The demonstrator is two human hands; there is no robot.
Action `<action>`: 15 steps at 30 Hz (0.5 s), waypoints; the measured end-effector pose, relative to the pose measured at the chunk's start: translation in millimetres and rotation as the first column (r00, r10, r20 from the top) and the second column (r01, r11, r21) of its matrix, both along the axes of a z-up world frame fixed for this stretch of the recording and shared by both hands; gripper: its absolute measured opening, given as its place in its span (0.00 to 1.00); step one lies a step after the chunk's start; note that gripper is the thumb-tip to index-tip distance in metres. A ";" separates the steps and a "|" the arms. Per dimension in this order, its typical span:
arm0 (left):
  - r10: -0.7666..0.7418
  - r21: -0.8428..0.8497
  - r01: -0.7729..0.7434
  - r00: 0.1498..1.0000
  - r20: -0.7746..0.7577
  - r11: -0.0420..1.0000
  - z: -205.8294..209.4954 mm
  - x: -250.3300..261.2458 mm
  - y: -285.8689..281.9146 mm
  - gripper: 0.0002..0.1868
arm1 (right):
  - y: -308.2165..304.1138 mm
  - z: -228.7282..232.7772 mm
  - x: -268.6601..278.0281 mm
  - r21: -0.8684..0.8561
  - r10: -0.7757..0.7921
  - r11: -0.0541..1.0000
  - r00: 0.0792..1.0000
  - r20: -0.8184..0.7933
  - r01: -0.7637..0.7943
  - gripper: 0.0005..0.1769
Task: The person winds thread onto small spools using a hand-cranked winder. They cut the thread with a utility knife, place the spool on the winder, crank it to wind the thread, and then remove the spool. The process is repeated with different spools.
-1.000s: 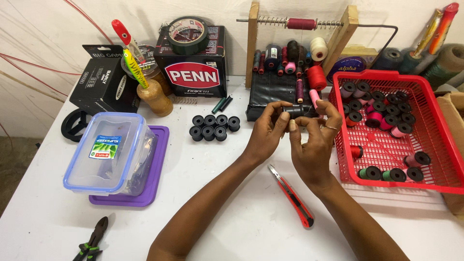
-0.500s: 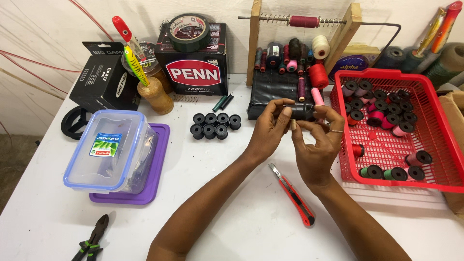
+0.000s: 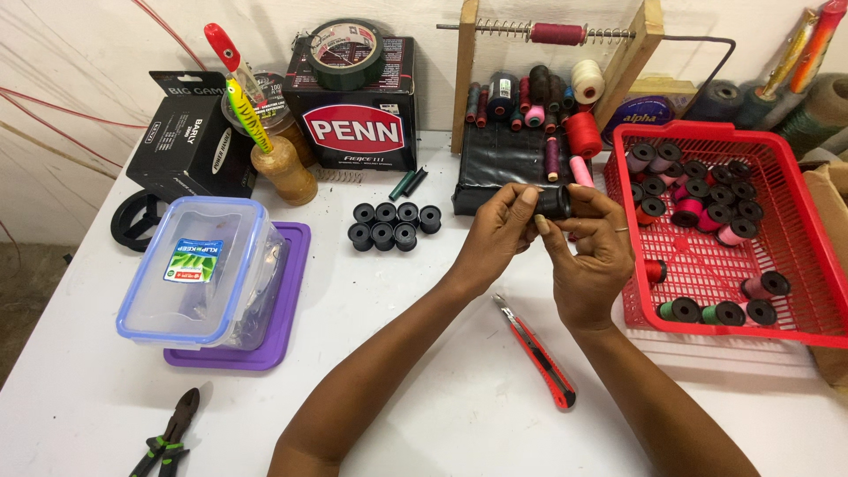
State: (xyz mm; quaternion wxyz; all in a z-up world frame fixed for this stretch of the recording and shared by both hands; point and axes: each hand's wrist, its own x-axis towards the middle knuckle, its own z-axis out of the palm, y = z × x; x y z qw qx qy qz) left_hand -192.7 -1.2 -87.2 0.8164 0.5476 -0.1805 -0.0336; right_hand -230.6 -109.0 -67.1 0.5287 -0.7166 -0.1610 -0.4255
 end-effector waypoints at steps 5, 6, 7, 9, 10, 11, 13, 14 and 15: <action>-0.051 -0.033 0.049 0.997 -0.051 0.998 -5.3 4.3 -1.8 0.17 | -1.2 0.9 3.8 0.103 0.142 0.984 0.989 0.037 -0.146 0.17; -0.036 -0.021 0.035 0.998 -0.052 0.999 -1.5 3.0 -1.0 0.16 | -1.8 0.1 5.2 0.108 0.175 0.978 0.983 0.047 -0.180 0.18; -0.023 -0.007 0.023 0.998 -0.053 1.000 2.1 1.5 -0.4 0.16 | -2.5 -1.0 6.3 0.113 0.207 0.971 0.977 0.057 -0.212 0.20; -0.003 0.025 0.005 0.998 -0.064 1.000 8.9 -1.0 2.1 0.16 | -4.1 -2.7 7.4 0.079 0.191 0.978 0.981 0.044 -0.194 0.18; 0.018 0.057 -0.014 0.997 -0.072 0.998 12.4 -2.0 3.5 0.16 | -4.8 -3.5 8.2 0.046 0.176 0.983 0.984 0.034 -0.177 0.17; 0.019 0.059 -0.014 0.997 -0.074 0.998 13.1 -1.4 5.3 0.16 | -6.9 -6.0 9.8 0.047 0.176 0.983 0.984 0.032 -0.178 0.17; 0.031 0.114 -0.024 0.998 -0.053 0.993 14.5 0.1 8.5 0.18 | -11.5 -11.0 13.2 0.096 0.261 0.962 0.965 -0.021 -0.257 0.17; 0.031 0.115 -0.024 0.998 -0.054 0.993 17.1 -0.4 9.4 0.18 | -10.2 -14.0 14.8 0.097 0.261 0.961 0.965 -0.022 -0.257 0.17; 0.051 0.155 -0.046 0.998 -0.031 0.987 19.5 -1.0 10.3 0.17 | -8.9 -17.3 16.2 0.160 0.310 0.941 0.949 -0.064 -0.297 0.20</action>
